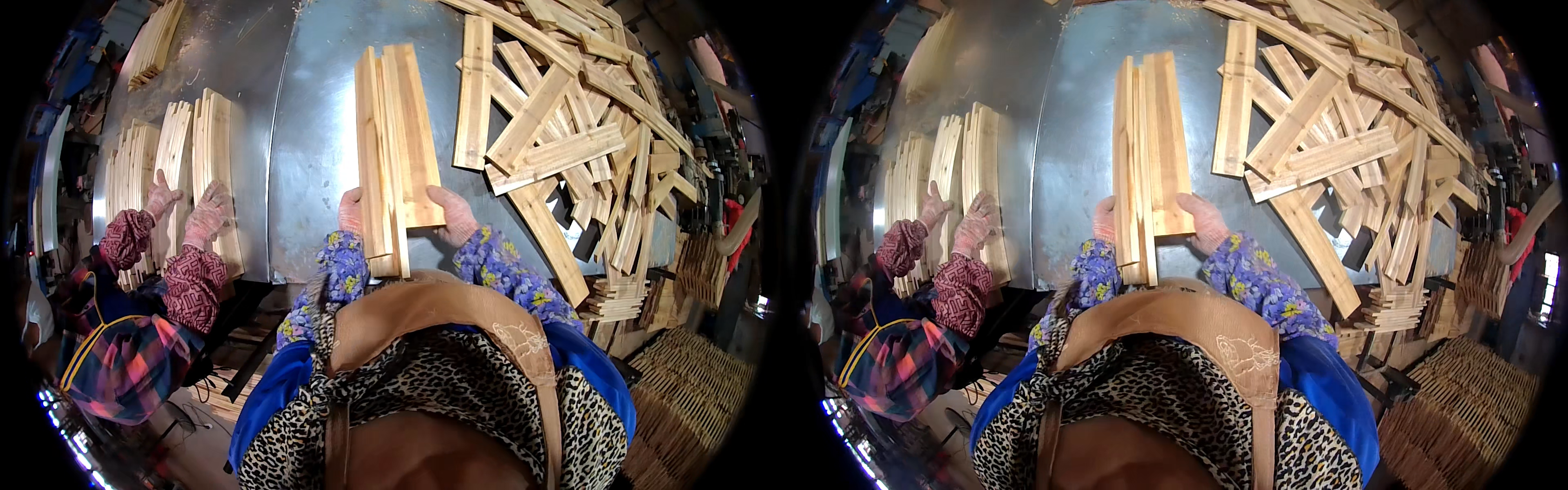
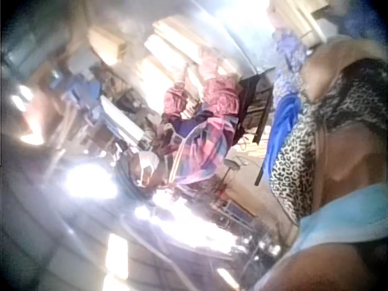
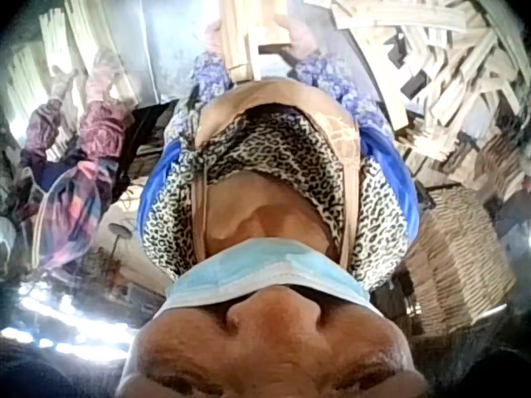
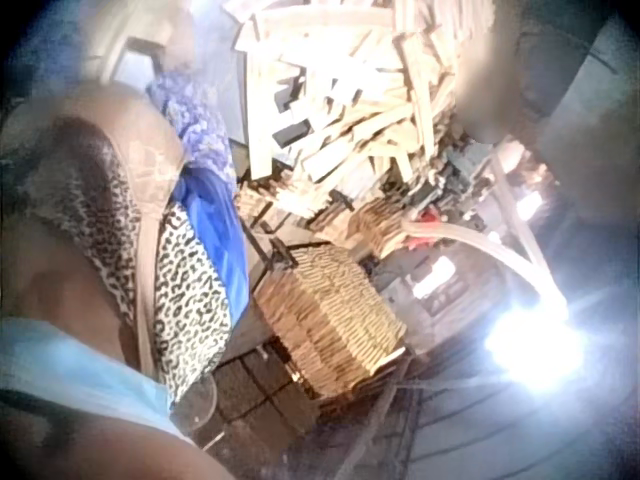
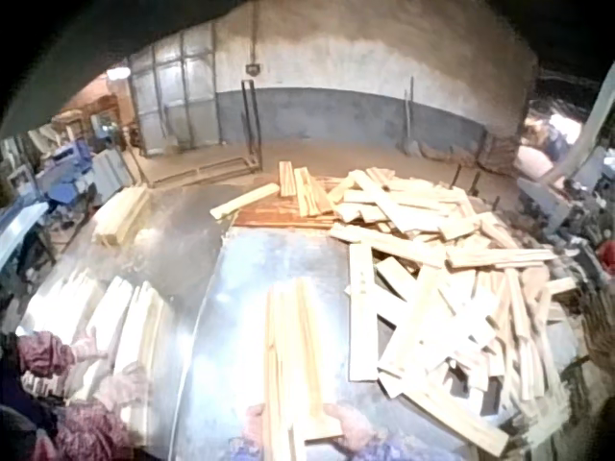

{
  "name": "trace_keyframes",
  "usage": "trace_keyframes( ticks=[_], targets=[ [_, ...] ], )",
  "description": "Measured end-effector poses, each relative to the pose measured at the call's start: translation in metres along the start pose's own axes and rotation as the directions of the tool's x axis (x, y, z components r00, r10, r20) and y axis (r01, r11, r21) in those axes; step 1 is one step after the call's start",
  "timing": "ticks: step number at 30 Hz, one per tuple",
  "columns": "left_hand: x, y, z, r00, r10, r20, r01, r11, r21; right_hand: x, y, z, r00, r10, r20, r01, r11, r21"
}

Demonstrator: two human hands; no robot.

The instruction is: The person sorts wooden planks on a metal table, picking up pieces from a large pile and arranging them into neat stacks. They handle the wood by hand, aligning the planks and moving them to a designated area on the table.

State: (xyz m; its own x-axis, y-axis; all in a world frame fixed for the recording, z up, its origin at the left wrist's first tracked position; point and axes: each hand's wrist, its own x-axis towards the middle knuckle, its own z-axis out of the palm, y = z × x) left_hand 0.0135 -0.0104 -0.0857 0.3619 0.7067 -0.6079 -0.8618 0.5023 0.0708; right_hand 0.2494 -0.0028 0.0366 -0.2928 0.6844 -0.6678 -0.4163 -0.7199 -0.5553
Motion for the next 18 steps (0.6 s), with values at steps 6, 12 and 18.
trace_keyframes(
  ticks=[6,12,18],
  targets=[
    [-0.028,0.005,0.021,0.993,-0.054,0.108,0.047,0.997,0.058,-0.004,0.043,-0.034,0.986,0.155,-0.062,-0.130,0.947,0.295],
    [-0.026,-0.027,0.048,0.908,-0.018,0.418,0.143,0.952,-0.269,0.002,0.016,0.000,0.997,-0.074,0.024,0.044,0.271,-0.962],
    [-0.019,-0.001,0.044,0.907,-0.086,0.412,0.198,0.951,-0.236,0.109,-0.105,-0.017,0.772,-0.620,-0.137,-0.322,-0.196,-0.926]
  ],
)
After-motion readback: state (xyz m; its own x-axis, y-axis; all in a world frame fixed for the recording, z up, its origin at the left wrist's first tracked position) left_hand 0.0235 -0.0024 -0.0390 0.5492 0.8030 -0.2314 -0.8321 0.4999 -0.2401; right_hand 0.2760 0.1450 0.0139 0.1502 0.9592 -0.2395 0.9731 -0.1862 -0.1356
